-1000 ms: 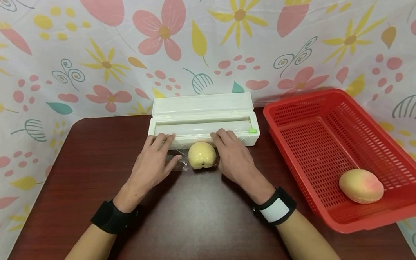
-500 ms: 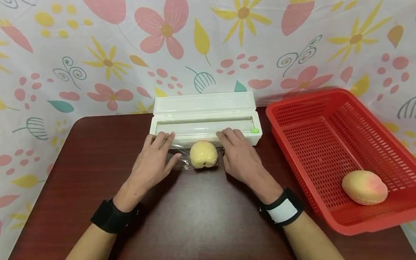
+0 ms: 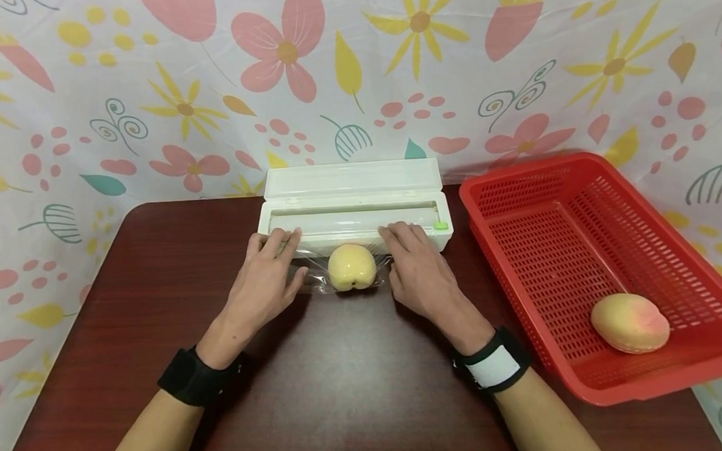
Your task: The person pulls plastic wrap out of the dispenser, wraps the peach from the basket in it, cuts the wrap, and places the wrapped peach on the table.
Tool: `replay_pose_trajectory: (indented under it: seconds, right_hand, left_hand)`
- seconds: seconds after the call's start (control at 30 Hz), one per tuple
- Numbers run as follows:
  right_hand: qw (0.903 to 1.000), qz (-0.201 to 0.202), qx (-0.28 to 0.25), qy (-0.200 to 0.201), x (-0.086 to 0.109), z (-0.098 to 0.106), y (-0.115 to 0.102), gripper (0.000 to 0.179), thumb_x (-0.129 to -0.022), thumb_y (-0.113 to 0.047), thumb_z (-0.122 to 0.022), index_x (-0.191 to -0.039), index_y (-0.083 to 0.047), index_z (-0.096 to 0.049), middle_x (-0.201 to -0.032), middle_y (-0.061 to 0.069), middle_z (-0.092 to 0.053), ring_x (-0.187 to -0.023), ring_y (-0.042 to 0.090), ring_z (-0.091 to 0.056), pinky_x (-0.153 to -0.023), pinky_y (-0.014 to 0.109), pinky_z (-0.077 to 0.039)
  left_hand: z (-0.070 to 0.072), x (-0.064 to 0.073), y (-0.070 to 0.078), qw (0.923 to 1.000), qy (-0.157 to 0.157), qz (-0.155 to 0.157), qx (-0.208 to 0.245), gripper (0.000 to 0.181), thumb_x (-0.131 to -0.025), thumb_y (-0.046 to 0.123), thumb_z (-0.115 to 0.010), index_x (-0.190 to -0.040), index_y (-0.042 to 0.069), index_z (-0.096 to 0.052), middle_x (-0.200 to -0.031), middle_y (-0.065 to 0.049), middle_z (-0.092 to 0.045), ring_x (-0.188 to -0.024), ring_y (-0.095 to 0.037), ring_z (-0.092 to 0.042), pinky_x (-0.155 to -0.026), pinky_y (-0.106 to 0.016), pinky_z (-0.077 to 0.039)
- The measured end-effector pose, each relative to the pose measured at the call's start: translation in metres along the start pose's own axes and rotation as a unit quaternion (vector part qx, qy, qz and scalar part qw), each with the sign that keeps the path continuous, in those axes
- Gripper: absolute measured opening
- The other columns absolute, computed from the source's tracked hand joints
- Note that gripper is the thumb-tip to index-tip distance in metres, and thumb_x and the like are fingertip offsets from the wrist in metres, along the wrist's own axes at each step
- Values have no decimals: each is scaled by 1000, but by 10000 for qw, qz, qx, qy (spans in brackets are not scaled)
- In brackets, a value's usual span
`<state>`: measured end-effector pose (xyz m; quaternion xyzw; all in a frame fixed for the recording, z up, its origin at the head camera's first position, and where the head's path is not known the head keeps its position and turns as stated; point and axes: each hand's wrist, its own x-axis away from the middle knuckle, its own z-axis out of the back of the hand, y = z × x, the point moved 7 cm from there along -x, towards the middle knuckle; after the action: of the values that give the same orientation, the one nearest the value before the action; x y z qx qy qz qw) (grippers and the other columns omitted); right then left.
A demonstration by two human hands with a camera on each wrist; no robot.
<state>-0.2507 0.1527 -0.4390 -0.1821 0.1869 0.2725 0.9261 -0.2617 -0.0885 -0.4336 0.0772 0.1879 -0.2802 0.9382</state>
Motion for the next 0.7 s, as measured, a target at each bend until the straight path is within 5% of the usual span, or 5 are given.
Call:
replay_pose_trajectory:
  seconds: [0.7]
  right_hand:
    - [9997,-212,17,74,4,6,11,64,-83,0,-70,-146,5,-57,-133,19,-56,-115,41,-52,-100,50,-48]
  left_hand:
    - [2,1,-5,9991,-95,266,321,67,-92,21,-80,-148,-6,-56,-129,-19,-57,-111,-40,-49,-91,-45,-49]
